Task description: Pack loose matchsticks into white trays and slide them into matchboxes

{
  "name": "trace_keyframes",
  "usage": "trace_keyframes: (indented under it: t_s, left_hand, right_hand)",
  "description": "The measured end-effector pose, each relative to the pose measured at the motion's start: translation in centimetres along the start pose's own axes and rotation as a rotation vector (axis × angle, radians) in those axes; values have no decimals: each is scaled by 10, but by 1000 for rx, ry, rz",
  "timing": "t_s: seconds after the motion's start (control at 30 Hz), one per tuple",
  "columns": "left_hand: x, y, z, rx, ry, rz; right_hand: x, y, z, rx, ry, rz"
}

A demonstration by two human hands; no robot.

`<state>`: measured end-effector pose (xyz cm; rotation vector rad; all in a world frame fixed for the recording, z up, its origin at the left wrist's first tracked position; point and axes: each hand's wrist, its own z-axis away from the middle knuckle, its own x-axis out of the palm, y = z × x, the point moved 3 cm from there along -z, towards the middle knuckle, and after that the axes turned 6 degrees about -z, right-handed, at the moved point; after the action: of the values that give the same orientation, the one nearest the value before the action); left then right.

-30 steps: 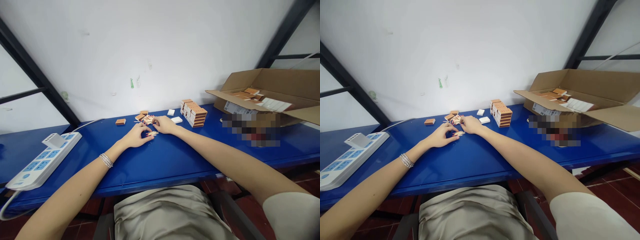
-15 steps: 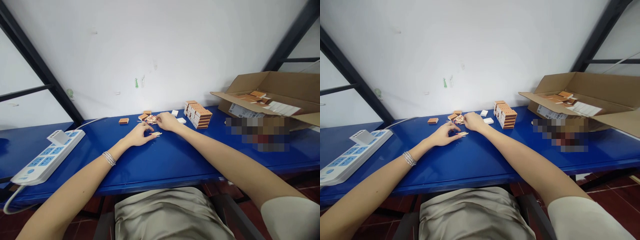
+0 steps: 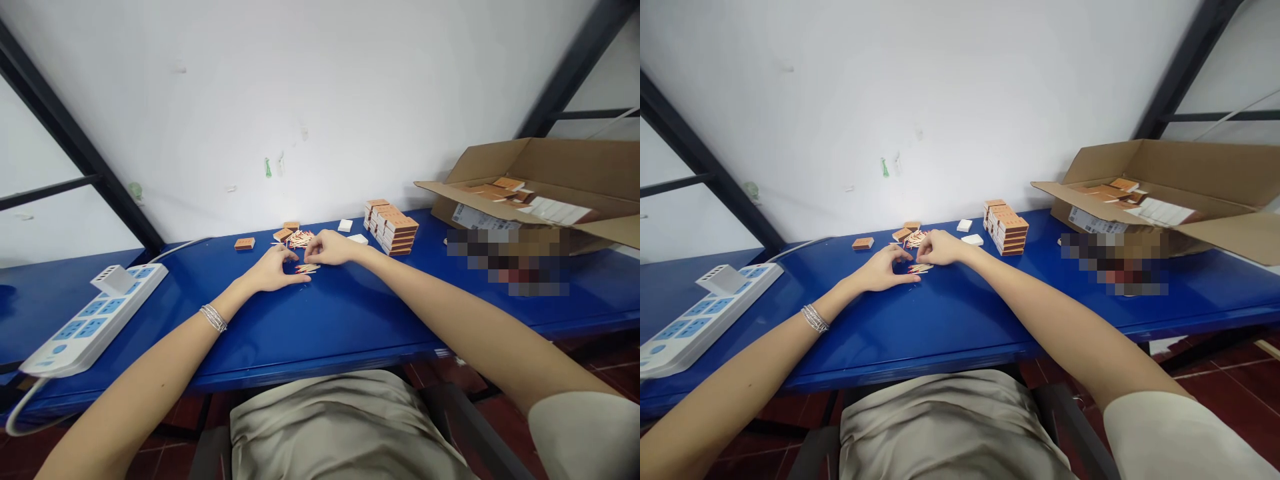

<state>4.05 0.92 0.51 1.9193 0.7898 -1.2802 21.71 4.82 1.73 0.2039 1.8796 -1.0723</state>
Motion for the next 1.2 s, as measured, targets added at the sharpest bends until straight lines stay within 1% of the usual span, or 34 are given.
trace_keyframes:
  t_s: [0.07, 0.13, 0.23, 0.4, 0.53, 0.67, 0.77, 0.83, 0.9, 1.0, 1.07, 1.13, 1.2]
  left_hand:
    - [0, 0, 0, 16, -7, -1]
    - [1, 1, 0, 33, -12, 3]
    - [2, 1, 0, 51, -12, 10]
    - [2, 2, -1, 52, -3, 21]
    - [2, 2, 1, 68, 16, 53]
    - [3, 4, 1, 114, 4, 21]
    - [3, 4, 0, 109, -2, 13]
    - [3, 4, 0, 95, -2, 31]
    - [3, 3, 0, 66, 6, 53]
    - [4, 0, 0, 12, 7, 56]
    - [4, 0, 0, 14, -7, 36]
    - [5, 0, 0, 42, -20, 12]
    - [5, 0, -1, 67, -24, -2]
  right_hand:
    - [-3, 6, -1, 15, 37, -2]
    - [-6, 13, -1, 52, 63, 63]
    - [-6, 20, -1, 79, 9, 168]
    - [-1, 17, -1, 89, 3, 219]
    - [0, 13, -2, 79, 69, 258]
    - [-6, 13, -2, 98, 40, 200]
    - [-12, 15, -1, 137, 40, 185]
    - [-13, 14, 0, 137, 45, 159]
    - [-10, 12, 0, 105, 33, 111]
    - [-2, 5, 0, 26, -26, 17]
    - [2, 4, -1, -2, -36, -29]
    - [4, 8, -2, -2, 29, -16]
    - [4, 16, -4, 1, 139, 62]
